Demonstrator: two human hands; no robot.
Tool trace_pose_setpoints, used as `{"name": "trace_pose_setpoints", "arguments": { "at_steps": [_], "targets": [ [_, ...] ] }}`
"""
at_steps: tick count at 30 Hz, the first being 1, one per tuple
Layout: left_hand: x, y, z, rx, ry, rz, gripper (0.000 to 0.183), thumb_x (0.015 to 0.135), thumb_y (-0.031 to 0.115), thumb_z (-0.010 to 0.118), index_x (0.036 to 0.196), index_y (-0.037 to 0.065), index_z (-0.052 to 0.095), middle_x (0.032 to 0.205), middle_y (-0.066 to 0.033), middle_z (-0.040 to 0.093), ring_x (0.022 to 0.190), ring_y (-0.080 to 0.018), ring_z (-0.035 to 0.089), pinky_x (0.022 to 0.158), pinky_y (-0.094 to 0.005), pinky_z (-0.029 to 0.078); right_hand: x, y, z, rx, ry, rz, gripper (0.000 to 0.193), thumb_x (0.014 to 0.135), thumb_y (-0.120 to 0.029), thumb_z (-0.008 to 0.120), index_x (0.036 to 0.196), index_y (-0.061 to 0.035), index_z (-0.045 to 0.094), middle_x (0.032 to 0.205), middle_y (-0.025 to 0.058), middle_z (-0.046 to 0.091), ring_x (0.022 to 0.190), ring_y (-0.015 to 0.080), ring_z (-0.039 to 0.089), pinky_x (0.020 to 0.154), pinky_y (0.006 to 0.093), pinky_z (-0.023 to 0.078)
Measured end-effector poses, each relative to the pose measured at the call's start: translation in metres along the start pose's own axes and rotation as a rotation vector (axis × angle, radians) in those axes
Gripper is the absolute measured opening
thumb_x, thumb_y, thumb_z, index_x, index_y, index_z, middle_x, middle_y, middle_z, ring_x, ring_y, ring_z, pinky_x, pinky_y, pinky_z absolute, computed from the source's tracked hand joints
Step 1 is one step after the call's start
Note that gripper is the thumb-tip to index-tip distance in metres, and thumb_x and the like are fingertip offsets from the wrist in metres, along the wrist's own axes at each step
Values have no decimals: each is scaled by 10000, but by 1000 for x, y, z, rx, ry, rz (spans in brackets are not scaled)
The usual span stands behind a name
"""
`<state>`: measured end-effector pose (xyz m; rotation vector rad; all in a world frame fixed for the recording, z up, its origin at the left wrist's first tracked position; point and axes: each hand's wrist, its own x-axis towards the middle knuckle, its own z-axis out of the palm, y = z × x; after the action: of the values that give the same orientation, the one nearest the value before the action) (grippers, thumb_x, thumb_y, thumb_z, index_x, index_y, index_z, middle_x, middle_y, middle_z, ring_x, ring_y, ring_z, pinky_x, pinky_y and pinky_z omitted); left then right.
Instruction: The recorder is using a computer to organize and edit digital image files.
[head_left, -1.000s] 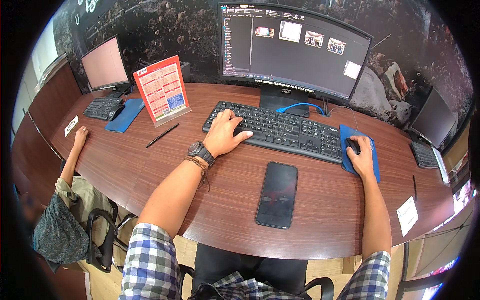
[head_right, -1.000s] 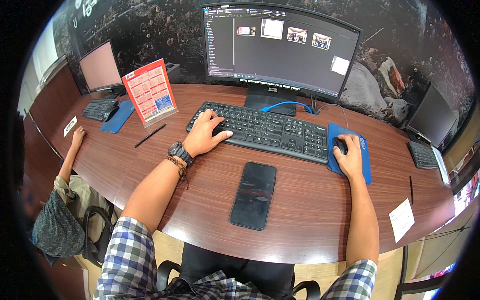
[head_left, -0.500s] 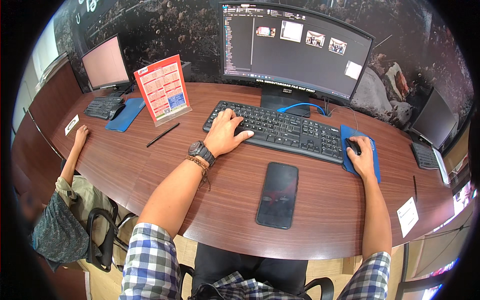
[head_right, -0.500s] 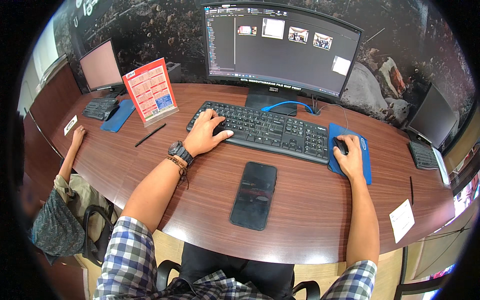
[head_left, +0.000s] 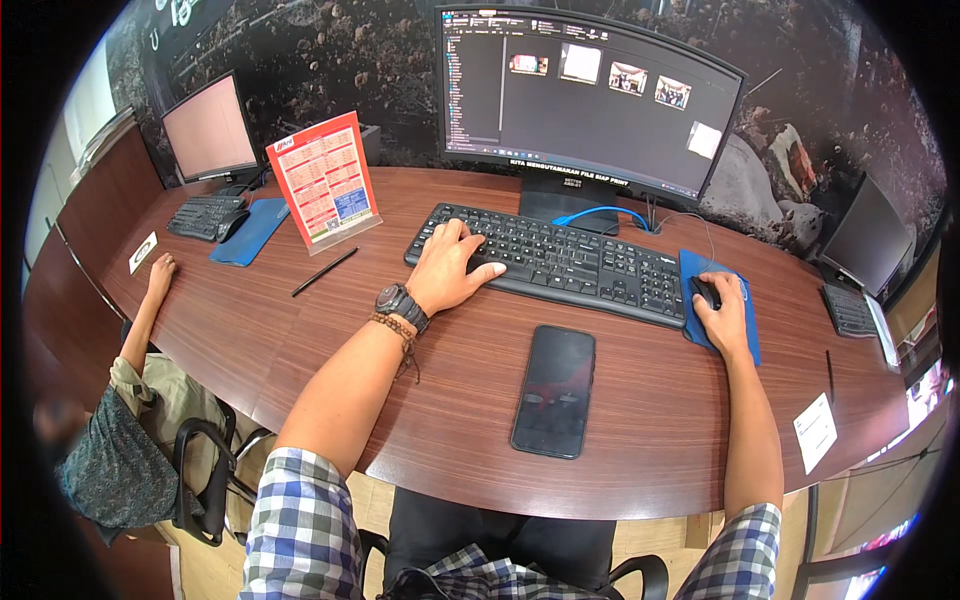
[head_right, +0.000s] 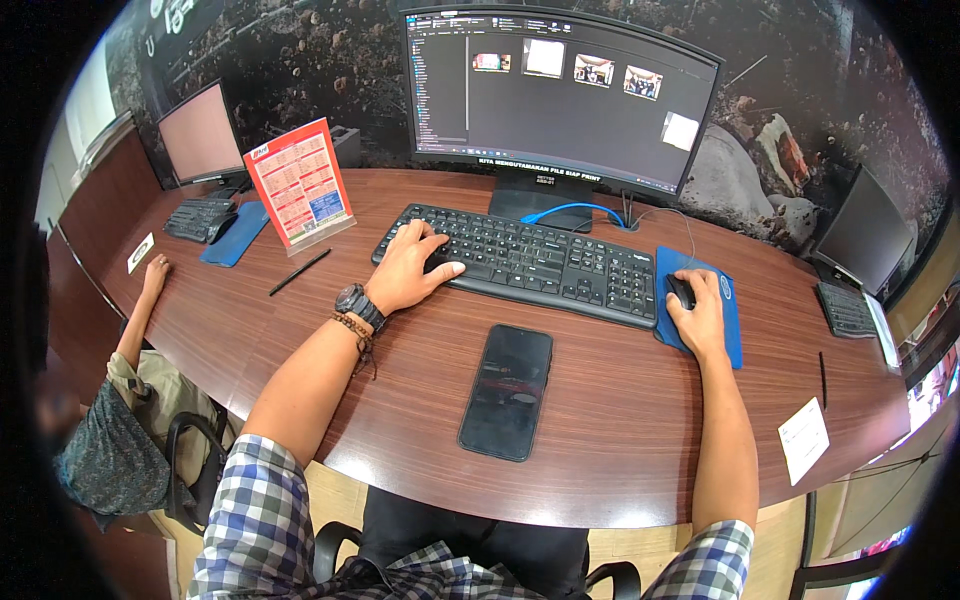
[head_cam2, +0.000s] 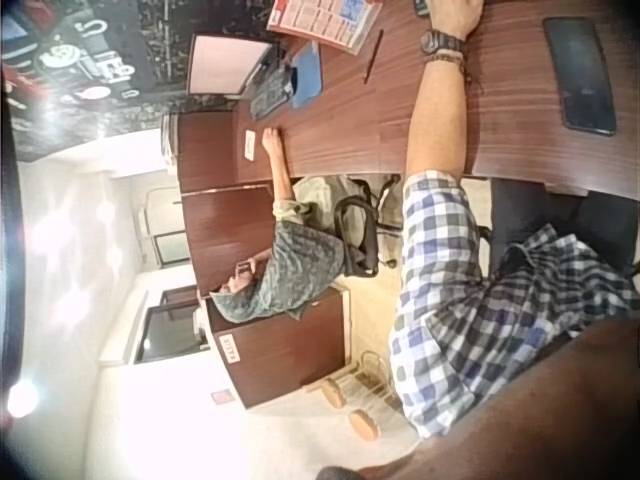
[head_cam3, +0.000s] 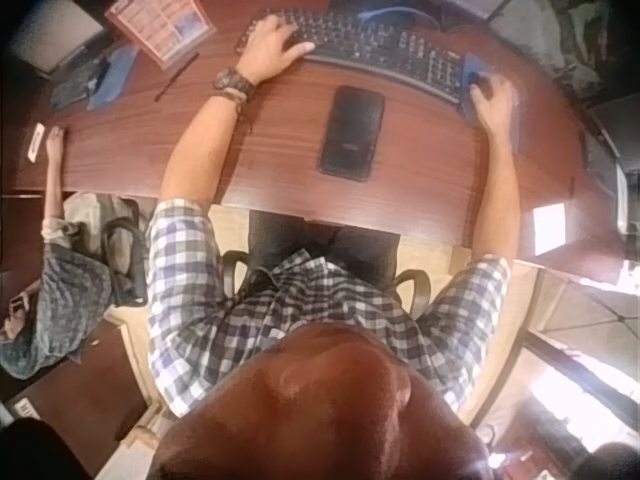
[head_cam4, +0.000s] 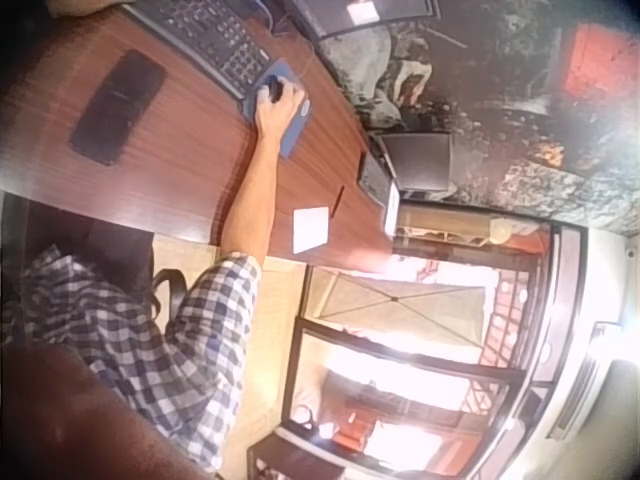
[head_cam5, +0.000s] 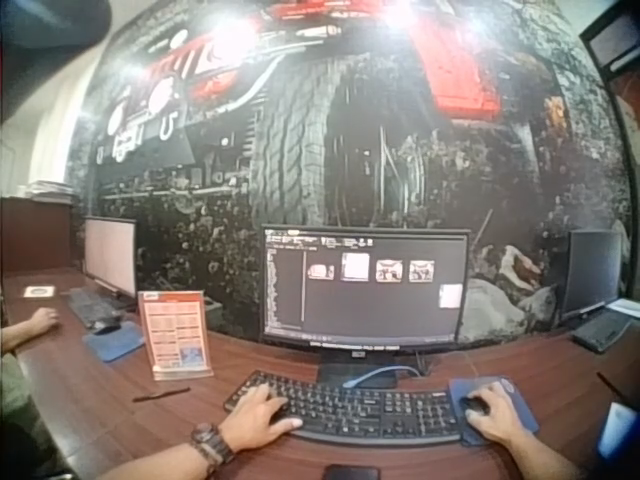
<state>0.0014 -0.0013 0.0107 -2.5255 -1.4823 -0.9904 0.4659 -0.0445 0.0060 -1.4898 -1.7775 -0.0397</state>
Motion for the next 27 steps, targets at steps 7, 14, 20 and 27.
{"name": "trace_pose_setpoints", "arguments": {
  "at_steps": [7, 14, 20, 27],
  "targets": [
    [0, 0, 1, -1, 5, 2, 565, 893, 434, 733, 1189, -43, 675, 1138, -175, 553, 1101, -355, 544, 984, -440, 449, -1, 0, 0, -107, 32, 44, 371, 821, -182, 732, 1160, -44, 671, 1173, 177, 570, 1130, 357, 573, 985, 424, 464],
    [0, 0, 1, -2, 4, 3, 565, 894, 436, 732, 1190, -42, 675, 1138, -175, 554, 1100, -353, 544, 982, -441, 451, 0, 2, 1, -75, 30, 36, 380, 828, -190, 733, 1171, -37, 673, 1171, 177, 574, 1134, 354, 573, 993, 419, 460],
    [0, 0, 0, -1, -1, -2, 568, 897, 437, 728, 1199, -41, 673, 1143, -174, 555, 1106, -352, 540, 989, -438, 448, 0, 2, 1, -72, 26, 50, 381, 822, -185, 739, 1166, -33, 678, 1174, 173, 576, 1136, 345, 574, 1001, 409, 456],
    [-1, -1, 1, -2, 3, -1, 574, 897, 441, 727, 1196, -45, 673, 1138, -173, 554, 1105, -350, 535, 987, -436, 445, 0, -4, -1, -45, 2, 41, 363, 801, -154, 720, 1138, -26, 679, 1166, 170, 581, 1133, 347, 573, 1000, 411, 456]
  ]
}}
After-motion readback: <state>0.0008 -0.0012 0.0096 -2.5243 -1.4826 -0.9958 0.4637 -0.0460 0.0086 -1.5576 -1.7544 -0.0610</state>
